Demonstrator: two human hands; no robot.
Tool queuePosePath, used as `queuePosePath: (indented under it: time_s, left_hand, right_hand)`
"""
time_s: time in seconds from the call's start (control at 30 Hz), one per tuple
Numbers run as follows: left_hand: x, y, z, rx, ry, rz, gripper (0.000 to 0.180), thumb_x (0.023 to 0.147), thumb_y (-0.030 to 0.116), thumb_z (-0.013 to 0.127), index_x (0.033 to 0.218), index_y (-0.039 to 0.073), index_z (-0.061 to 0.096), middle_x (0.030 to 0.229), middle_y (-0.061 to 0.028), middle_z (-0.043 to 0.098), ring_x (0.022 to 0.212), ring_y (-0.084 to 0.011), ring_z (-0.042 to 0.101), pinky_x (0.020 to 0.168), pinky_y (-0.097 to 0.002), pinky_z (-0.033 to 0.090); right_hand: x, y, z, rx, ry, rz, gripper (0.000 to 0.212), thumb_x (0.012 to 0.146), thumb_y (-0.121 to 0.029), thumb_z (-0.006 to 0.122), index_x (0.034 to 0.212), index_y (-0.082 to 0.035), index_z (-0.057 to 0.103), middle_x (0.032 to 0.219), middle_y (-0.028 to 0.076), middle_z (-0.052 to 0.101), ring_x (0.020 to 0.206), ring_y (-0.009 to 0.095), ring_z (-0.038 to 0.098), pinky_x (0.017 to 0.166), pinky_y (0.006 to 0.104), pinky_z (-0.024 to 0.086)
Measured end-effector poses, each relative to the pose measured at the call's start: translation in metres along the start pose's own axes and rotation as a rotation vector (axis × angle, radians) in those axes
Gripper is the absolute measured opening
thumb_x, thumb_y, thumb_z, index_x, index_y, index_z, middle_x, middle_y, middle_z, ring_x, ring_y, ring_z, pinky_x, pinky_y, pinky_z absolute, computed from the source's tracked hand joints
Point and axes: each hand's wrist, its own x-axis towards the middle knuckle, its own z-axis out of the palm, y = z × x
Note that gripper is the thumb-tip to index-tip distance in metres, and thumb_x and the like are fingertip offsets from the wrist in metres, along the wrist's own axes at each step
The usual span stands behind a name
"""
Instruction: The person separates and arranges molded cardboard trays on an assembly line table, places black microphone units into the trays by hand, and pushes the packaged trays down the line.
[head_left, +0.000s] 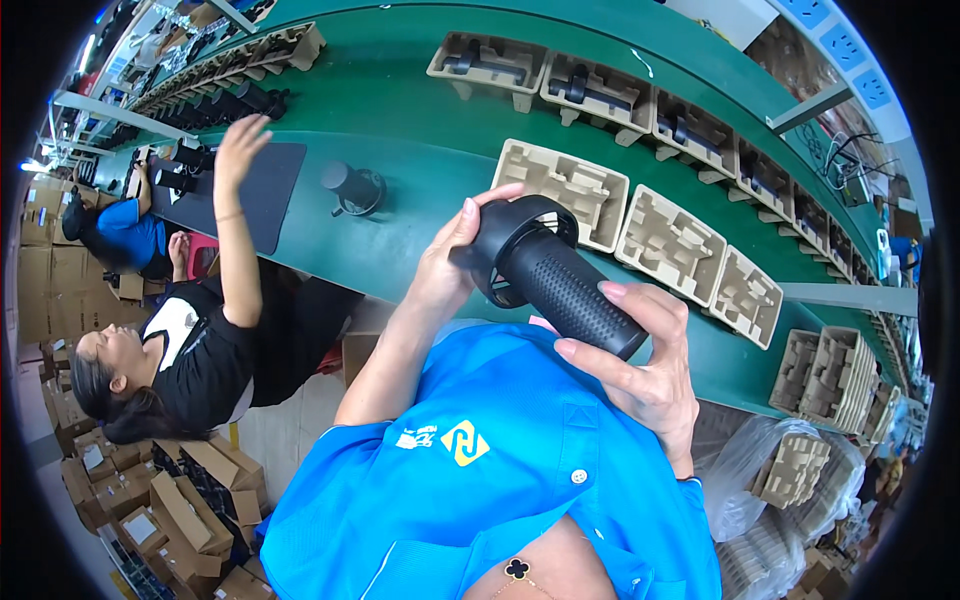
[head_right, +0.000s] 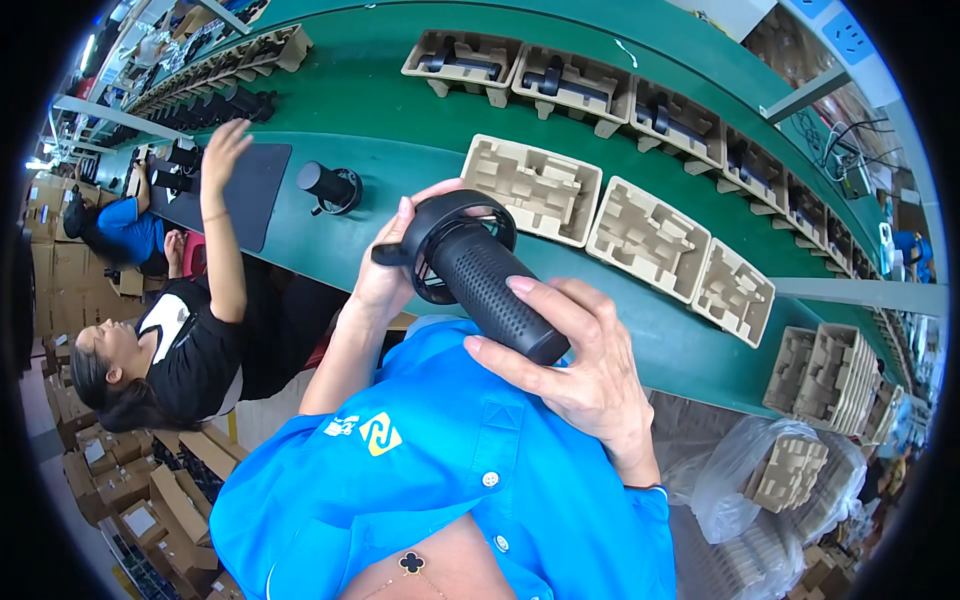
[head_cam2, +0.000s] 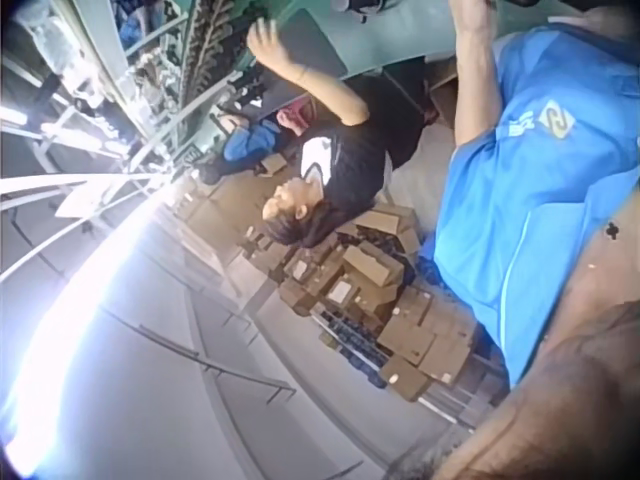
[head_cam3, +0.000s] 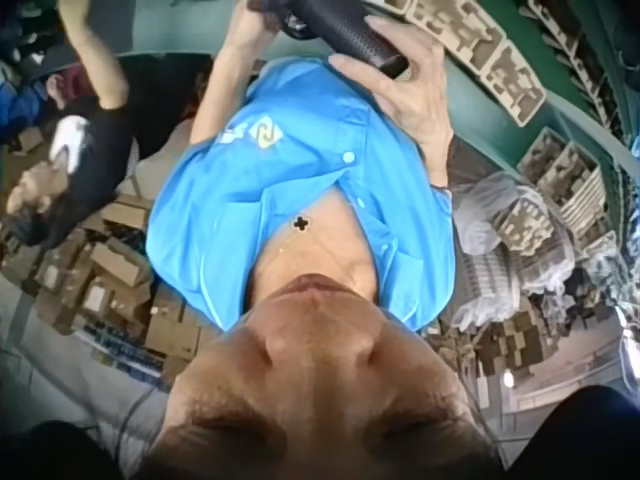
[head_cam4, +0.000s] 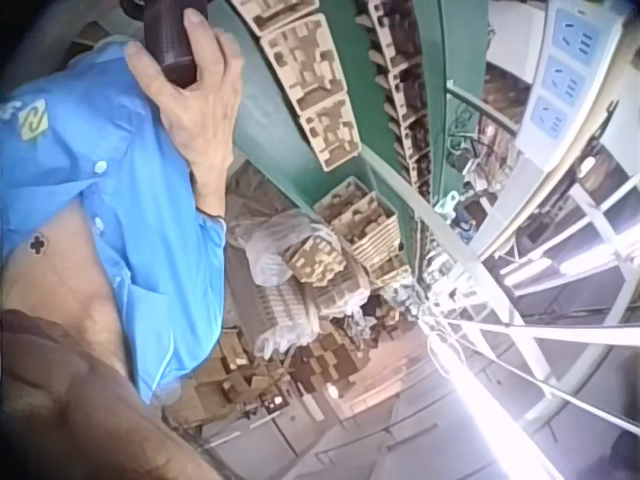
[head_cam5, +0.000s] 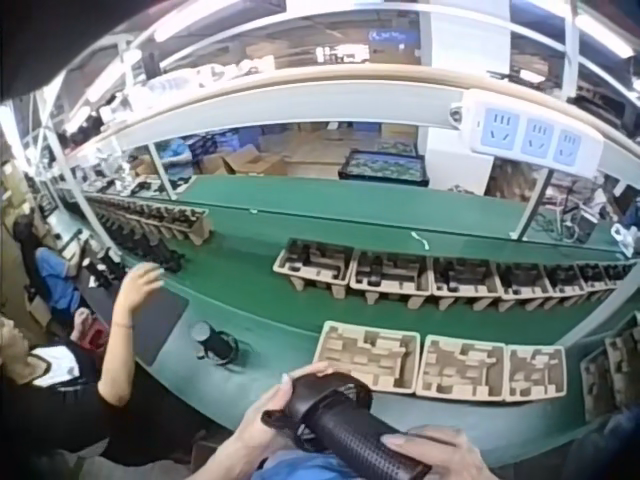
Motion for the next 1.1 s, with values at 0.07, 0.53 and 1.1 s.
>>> queuePosePath:
  time_s: [0.07,0.53,1.1]
  left_hand:
    - [-0.002,-0.001,-0.006,-0.121,-0.031,0.044,0.056,0.102,0.038,0.029,0.139,-0.003,0.037,0.129,-0.0195,0.053,0.117,-0.0267,0.055,0.103,-0.0389,0.043]
    - [0.006,-0.002,-0.013,-0.275,-0.107,0.115,0.059,0.099,0.036,0.027,0.144,-0.002,0.030,0.144,-0.0233,0.038,0.127,-0.0304,0.047,0.107,-0.0406,0.038]
    - [0.060,-0.134,-0.059,0.015,0.370,-0.435,0.074,0.091,0.042,0.060,0.138,-0.005,0.027,0.132,-0.0211,0.038,0.106,-0.0302,0.059,0.077,-0.0423,0.057]
  right_hand:
    - [0.000,-0.005,-0.003,0.069,-0.010,0.058,0.053,0.061,-0.008,0.081,0.105,-0.033,0.069,0.123,0.003,0.055,0.102,0.028,0.056,0.075,0.0328,0.053]
    - [0.001,0.012,-0.002,0.149,-0.122,0.035,0.048,0.070,-0.004,0.076,0.112,-0.024,0.066,0.124,0.003,0.059,0.116,0.028,0.057,0.079,0.0351,0.055]
    - [-0.033,0.178,0.138,0.624,-0.022,1.423,0.079,0.087,-0.053,0.060,0.136,0.006,0.040,0.103,0.019,0.061,0.076,0.020,0.065,0.072,0.0318,0.057]
